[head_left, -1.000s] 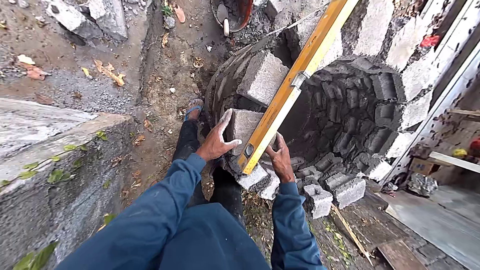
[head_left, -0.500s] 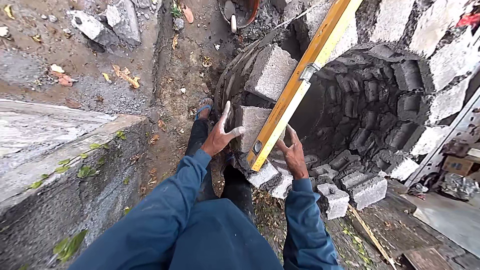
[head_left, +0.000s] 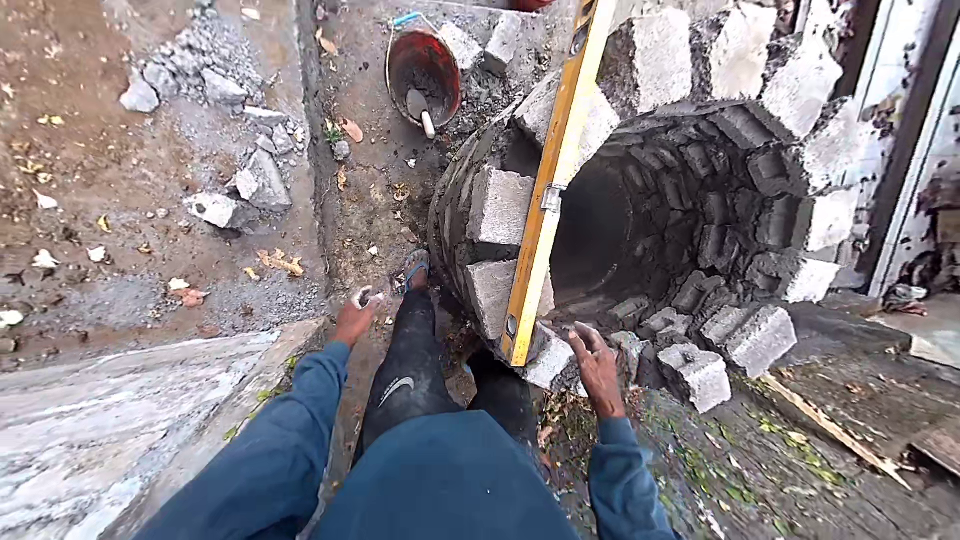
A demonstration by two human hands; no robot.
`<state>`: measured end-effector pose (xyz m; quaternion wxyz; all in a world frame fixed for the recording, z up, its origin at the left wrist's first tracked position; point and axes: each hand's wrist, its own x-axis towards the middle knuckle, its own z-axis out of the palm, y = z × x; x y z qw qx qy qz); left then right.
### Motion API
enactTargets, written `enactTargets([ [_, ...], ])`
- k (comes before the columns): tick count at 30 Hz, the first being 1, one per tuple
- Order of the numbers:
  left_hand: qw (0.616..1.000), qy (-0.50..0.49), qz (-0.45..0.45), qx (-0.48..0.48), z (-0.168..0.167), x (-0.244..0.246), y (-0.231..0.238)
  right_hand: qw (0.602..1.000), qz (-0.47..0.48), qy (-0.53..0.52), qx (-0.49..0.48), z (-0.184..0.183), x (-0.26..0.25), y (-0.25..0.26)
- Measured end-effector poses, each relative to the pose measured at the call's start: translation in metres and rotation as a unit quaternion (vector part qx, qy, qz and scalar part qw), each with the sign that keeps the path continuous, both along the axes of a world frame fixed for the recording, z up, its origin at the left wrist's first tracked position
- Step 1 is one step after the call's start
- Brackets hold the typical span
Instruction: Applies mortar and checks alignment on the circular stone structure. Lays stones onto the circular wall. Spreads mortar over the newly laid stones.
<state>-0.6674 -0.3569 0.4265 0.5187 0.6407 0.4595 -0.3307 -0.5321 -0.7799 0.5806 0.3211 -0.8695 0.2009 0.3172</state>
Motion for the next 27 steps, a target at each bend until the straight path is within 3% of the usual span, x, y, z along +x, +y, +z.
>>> enactTargets([
  [5, 0.997, 0.057, -0.053, 0.027, 0.005, -0.021, 0.018, 0.997, -0.080, 0.010, 0.021, 0.008, -0.029, -0.001],
  [10, 0.998, 0.058, -0.032, 0.015, 0.020, -0.018, 0.007, 0.987, -0.137, 0.009, 0.078, -0.020, -0.027, 0.013],
  [15, 0.996, -0.048, 0.026, -0.063, 0.056, 0.040, -0.056, 0.976, -0.148, 0.050, 0.153, -0.048, -0.006, 0.037],
  [20, 0.982, -0.099, 0.077, -0.138, 0.079, 0.080, -0.111, 0.986, -0.110, 0.032, 0.118, -0.047, 0.001, 0.045],
  [23, 0.990, -0.102, 0.004, -0.097, 0.087, 0.078, -0.106, 0.986, -0.095, 0.048, 0.124, -0.038, 0.000, 0.032],
  [27, 0.985, -0.045, -0.166, 0.018, 0.095, 0.030, -0.051, 0.980, -0.156, 0.010, 0.120, -0.030, -0.050, -0.016],
])
